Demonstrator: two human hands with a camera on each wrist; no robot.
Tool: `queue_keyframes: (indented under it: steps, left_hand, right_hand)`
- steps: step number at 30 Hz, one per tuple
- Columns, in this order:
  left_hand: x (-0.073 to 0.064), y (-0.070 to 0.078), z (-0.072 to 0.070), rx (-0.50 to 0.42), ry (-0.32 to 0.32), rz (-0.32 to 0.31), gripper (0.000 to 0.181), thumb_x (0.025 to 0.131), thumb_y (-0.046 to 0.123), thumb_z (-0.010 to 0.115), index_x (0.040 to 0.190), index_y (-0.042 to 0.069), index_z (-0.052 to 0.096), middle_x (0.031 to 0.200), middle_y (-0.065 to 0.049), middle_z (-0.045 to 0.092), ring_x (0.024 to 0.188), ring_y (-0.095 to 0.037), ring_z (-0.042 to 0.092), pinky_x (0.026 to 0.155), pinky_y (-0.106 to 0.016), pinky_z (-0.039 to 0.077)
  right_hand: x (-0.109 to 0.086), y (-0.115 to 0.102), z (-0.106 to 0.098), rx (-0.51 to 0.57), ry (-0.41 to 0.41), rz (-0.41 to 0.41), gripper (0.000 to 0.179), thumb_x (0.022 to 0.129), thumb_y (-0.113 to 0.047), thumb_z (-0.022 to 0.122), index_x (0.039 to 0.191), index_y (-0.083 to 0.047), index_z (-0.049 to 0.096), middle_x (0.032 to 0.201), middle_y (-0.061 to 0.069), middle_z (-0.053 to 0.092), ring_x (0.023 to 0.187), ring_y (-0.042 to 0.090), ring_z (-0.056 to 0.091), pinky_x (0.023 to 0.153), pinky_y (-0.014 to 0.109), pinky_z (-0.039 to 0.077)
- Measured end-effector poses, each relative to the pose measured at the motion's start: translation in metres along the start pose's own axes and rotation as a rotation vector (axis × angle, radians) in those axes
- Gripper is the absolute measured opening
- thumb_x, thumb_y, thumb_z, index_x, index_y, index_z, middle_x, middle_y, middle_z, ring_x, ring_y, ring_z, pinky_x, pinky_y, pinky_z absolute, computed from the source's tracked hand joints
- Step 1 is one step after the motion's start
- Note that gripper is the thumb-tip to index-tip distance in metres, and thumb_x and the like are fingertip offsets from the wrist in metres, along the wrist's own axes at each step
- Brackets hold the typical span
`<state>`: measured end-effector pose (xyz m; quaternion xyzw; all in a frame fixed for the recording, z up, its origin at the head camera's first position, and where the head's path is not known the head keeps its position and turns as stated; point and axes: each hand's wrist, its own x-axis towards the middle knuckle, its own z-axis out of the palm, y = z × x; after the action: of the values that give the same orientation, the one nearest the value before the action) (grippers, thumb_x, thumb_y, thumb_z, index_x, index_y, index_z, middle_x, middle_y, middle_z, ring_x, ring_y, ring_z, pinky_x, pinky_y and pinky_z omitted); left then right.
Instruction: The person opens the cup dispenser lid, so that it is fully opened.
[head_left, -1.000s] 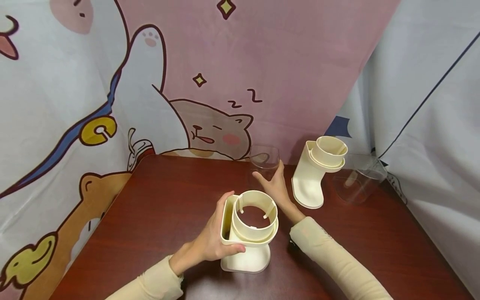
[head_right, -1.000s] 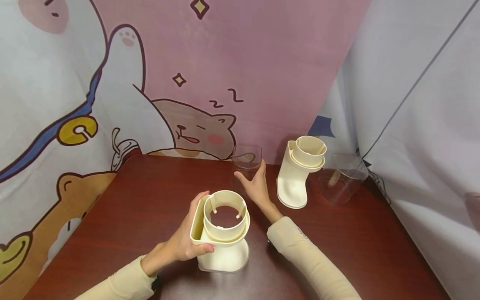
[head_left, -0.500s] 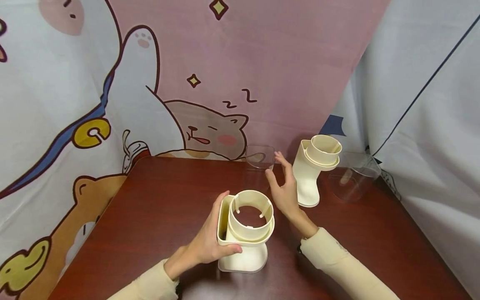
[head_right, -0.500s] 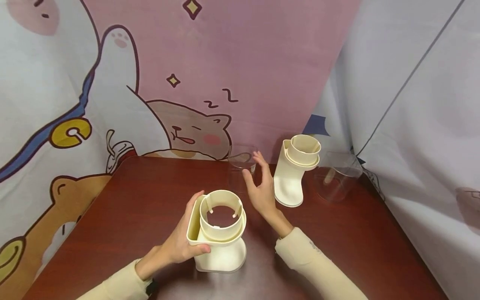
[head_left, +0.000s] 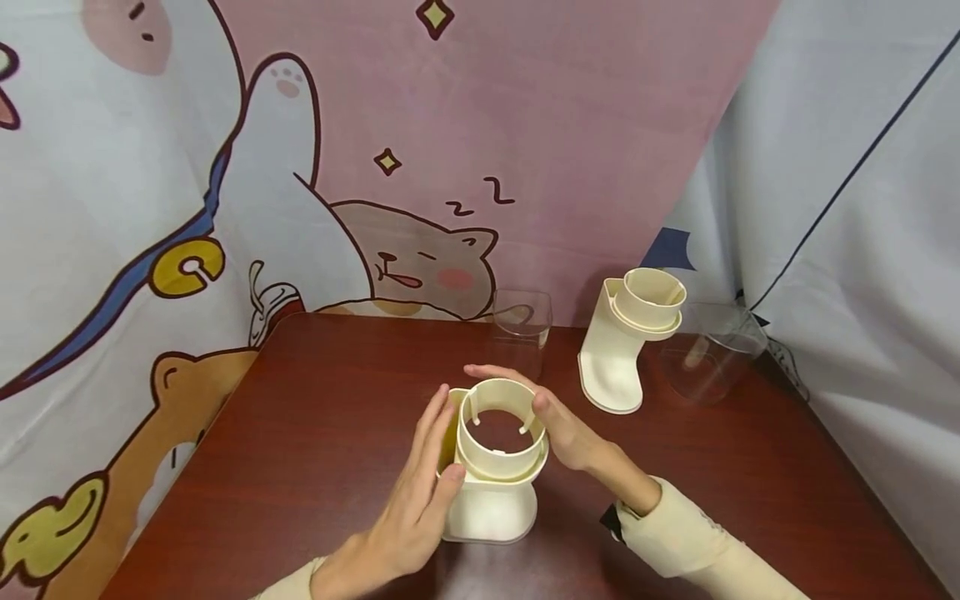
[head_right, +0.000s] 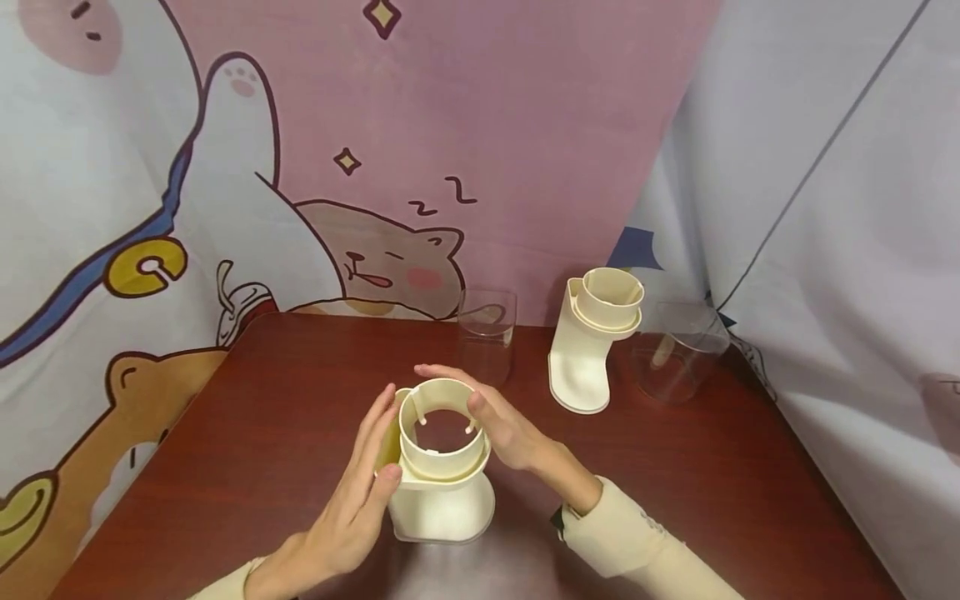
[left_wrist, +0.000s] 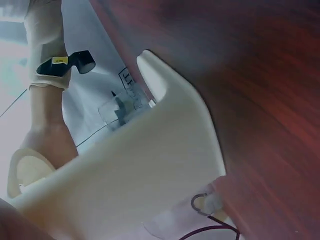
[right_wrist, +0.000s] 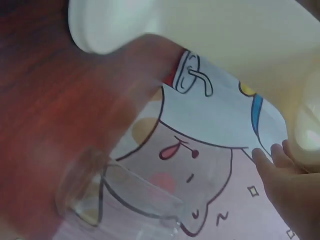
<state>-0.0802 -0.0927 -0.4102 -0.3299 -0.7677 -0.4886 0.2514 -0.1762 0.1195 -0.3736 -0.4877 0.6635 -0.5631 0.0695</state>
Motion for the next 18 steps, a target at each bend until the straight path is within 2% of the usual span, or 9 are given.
queue_keyframes:
  steps: [3, 8, 10, 15, 18]
  left_hand:
    - [0.0, -0.001, 0.004, -0.045, -0.007, -0.033, 0.061, 0.1, -0.001, 0.038, 0.157, -0.002, 0.016, 0.166, -0.018, 0.009, 0.154, -0.028, 0.013, 0.123, -0.021, 0.008]
    - [0.003, -0.009, 0.003, -0.124, 0.02, -0.054, 0.062, 0.1, -0.005, 0.031, 0.158, -0.002, 0.01, 0.167, -0.017, 0.011, 0.154, -0.026, 0.013, 0.123, -0.02, 0.009]
    - [0.006, -0.014, 0.0, -0.157, 0.024, -0.094, 0.061, 0.101, -0.004, 0.028, 0.159, 0.001, 0.009, 0.167, -0.013, 0.013, 0.154, -0.024, 0.015, 0.123, -0.019, 0.009]
    - [0.016, -0.034, -0.008, -0.174, 0.01, -0.149, 0.057, 0.104, -0.001, 0.02, 0.16, 0.007, 0.012, 0.166, -0.008, 0.019, 0.154, -0.021, 0.016, 0.122, -0.018, 0.011]
    - [0.022, -0.046, -0.012, -0.172, -0.012, -0.145, 0.055, 0.105, 0.001, 0.019, 0.159, 0.005, 0.014, 0.165, -0.009, 0.022, 0.153, -0.021, 0.018, 0.122, -0.019, 0.012]
  right_hand:
    - [-0.004, 0.005, 0.005, 0.059, 0.0, 0.047, 0.099, 0.096, -0.074, 0.006, 0.154, 0.002, 0.03, 0.158, 0.023, 0.033, 0.144, 0.017, 0.041, 0.117, 0.026, 0.03]
    - [-0.008, 0.007, 0.013, 0.073, 0.073, 0.07, 0.102, 0.095, -0.076, 0.004, 0.152, 0.004, 0.033, 0.156, 0.029, 0.033, 0.146, 0.012, 0.036, 0.119, 0.021, 0.024]
    - [-0.014, 0.005, 0.017, 0.0, 0.144, 0.097, 0.101, 0.097, -0.072, 0.004, 0.149, 0.008, 0.036, 0.151, 0.032, 0.04, 0.14, 0.004, 0.041, 0.115, 0.018, 0.027]
    - [-0.027, 0.001, 0.034, -0.166, 0.335, 0.165, 0.089, 0.103, -0.06, 0.004, 0.143, 0.009, 0.043, 0.137, 0.029, 0.054, 0.124, -0.001, 0.047, 0.104, 0.015, 0.035]
    - [-0.025, -0.003, 0.045, -0.175, 0.4, 0.167, 0.076, 0.107, -0.053, 0.007, 0.147, 0.001, 0.042, 0.143, 0.022, 0.053, 0.132, 0.004, 0.045, 0.11, 0.015, 0.032]
